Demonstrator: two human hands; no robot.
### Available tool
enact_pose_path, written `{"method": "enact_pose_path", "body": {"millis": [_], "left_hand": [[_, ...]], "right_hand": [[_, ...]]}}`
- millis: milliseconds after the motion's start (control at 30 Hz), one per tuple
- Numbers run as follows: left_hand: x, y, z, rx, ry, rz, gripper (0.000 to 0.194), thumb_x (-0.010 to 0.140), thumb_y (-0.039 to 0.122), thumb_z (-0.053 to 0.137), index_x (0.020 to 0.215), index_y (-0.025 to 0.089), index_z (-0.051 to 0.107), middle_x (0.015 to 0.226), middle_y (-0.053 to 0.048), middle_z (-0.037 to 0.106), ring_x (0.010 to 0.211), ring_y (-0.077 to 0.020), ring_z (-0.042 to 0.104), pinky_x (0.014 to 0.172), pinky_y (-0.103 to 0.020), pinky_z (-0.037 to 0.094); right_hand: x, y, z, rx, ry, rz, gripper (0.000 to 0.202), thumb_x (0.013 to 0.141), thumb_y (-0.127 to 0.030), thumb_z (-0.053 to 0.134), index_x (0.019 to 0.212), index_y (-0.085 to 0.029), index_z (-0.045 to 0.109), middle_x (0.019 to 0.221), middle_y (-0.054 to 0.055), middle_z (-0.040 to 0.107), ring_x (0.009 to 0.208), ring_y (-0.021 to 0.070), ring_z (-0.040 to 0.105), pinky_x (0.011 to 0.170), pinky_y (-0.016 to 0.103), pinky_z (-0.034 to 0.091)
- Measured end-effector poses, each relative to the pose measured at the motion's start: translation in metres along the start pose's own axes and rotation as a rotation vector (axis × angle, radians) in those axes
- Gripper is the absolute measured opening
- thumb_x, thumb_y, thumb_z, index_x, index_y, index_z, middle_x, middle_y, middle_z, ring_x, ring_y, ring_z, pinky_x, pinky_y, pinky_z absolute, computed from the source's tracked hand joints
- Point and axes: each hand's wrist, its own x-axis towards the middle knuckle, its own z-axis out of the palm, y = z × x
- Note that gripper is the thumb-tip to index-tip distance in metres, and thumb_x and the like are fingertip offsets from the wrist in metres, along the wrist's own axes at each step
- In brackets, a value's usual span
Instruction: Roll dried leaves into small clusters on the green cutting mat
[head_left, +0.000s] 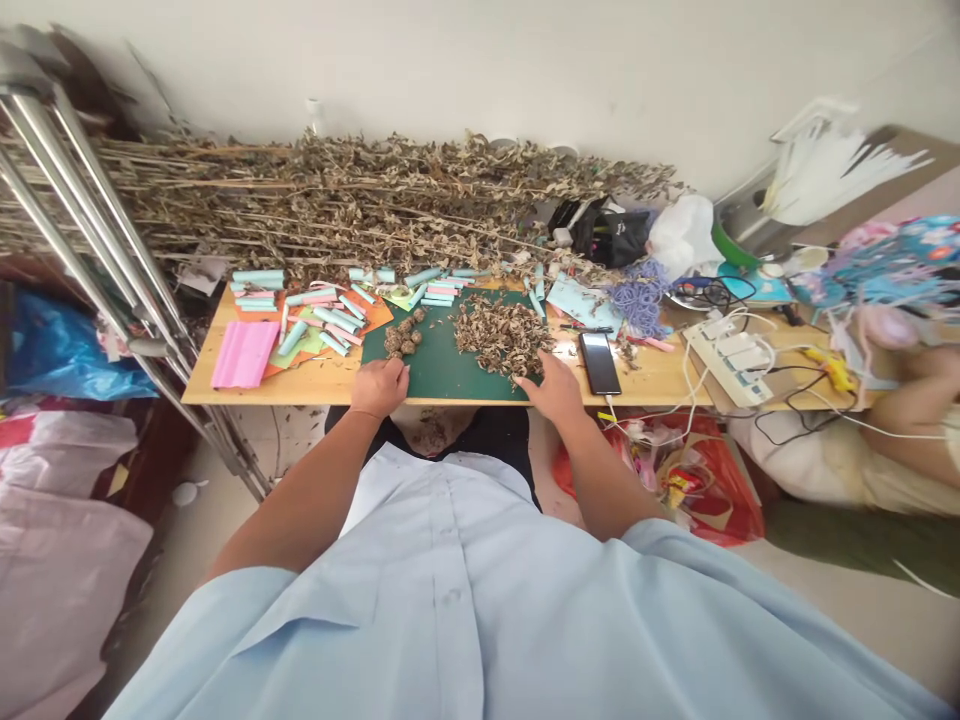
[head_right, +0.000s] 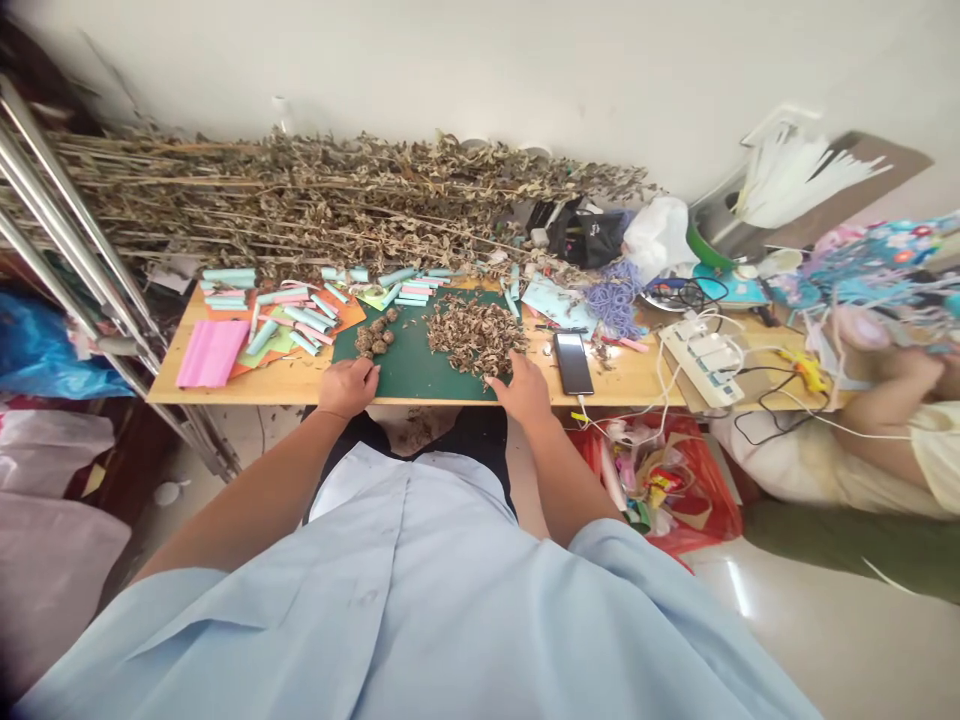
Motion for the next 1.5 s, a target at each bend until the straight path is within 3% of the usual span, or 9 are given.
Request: {"method": "enact_pose_path", "body": {"millis": [167,367,467,667,867,1033,1133,1367,1500], "left_hand": [[0.001,0.0,-0.001,0.034,0.026,0.002,0.039,0.1,0.039,0.041,0.083,0.017,0.067,0.08,-0.014,0.068,0.085,-0.028,0.065,0.073,-0.036,0.037],[0.001,0.002,-0.003,0.037,0.024,-0.015,0.038,0.099,0.039,0.042,0.081,0.017,0.068,0.08,-0.015,0.068,0.085,-0.0284,0.065,0.073,-0.036,0.037],[0.002,0.003,-0.004,0.03,0.009,-0.022,0.037,0.098,0.038,0.044,0.082,0.016,0.068,0.08,-0.016,0.068,0.085,-0.0286,0.065,0.074,-0.036,0.038],[0.001,0.001,-0.002,0.028,0.003,-0.023,0.038,0.099,0.039,0.041,0.086,0.017,0.069,0.082,-0.016,0.068,0.086,-0.0287,0.065,0.072,-0.036,0.038],[0.001,0.0,-0.001,0.038,-0.003,-0.019,0.04,0.1,0.041,0.039,0.087,0.016,0.069,0.084,-0.016,0.069,0.086,-0.0286,0.065,0.073,-0.036,0.038],[0.001,0.001,-0.003,0.038,0.006,-0.022,0.041,0.1,0.041,0.039,0.087,0.017,0.068,0.084,-0.015,0.069,0.087,-0.0284,0.065,0.074,-0.036,0.039],[0.0,0.001,-0.004,0.033,0.009,-0.02,0.04,0.1,0.041,0.039,0.086,0.017,0.068,0.084,-0.015,0.069,0.086,-0.0278,0.065,0.074,-0.035,0.039],[0.001,0.002,-0.006,0.022,0.02,-0.018,0.034,0.097,0.039,0.043,0.083,0.018,0.067,0.082,-0.015,0.07,0.084,-0.0276,0.066,0.072,-0.035,0.039],[0.001,0.004,-0.01,0.0,0.014,-0.035,0.032,0.096,0.038,0.045,0.082,0.018,0.066,0.082,-0.015,0.069,0.084,-0.0274,0.065,0.073,-0.034,0.04]], "right_hand": [[0.017,-0.012,0.024,0.031,0.016,-0.033,0.047,0.09,-0.026,0.061,0.134,-0.011,0.061,0.134,0.02,0.064,0.124,0.0345,0.059,0.11,0.052,0.047],[0.042,-0.02,0.035,0.082,0.046,-0.034,0.044,0.088,-0.022,0.061,0.131,-0.011,0.063,0.134,0.02,0.064,0.126,0.0339,0.058,0.113,0.052,0.045],[0.044,-0.02,0.035,0.159,0.087,-0.011,0.044,0.087,-0.025,0.063,0.131,-0.015,0.064,0.137,0.017,0.063,0.121,0.0313,0.061,0.111,0.05,0.047],[0.03,-0.013,0.023,0.275,0.172,0.047,0.041,0.091,-0.035,0.057,0.127,-0.018,0.066,0.132,0.015,0.067,0.086,0.0233,0.068,0.09,0.044,0.058],[0.046,-0.015,0.012,0.198,0.205,0.124,0.034,0.094,-0.036,0.052,0.116,-0.019,0.073,0.114,0.013,0.074,0.101,0.0274,0.067,0.098,0.043,0.052],[0.076,-0.024,0.014,0.164,0.049,0.224,0.023,0.091,-0.035,0.058,0.097,-0.022,0.076,0.103,0.008,0.076,0.095,0.0262,0.066,0.091,0.04,0.052],[0.084,-0.024,0.014,0.167,0.021,0.231,0.021,0.09,-0.032,0.056,0.087,-0.023,0.075,0.097,0.007,0.075,0.089,0.0254,0.065,0.087,0.039,0.051],[0.081,-0.013,0.007,0.438,0.155,0.229,0.028,0.086,-0.043,0.057,0.081,-0.02,0.07,0.083,0.007,0.072,0.081,0.0251,0.062,0.081,0.038,0.051],[0.079,-0.01,0.006,0.596,0.199,0.315,0.036,0.083,-0.054,0.059,0.081,-0.019,0.067,0.068,0.002,0.063,0.063,0.0183,0.054,0.063,0.03,0.046]]}}
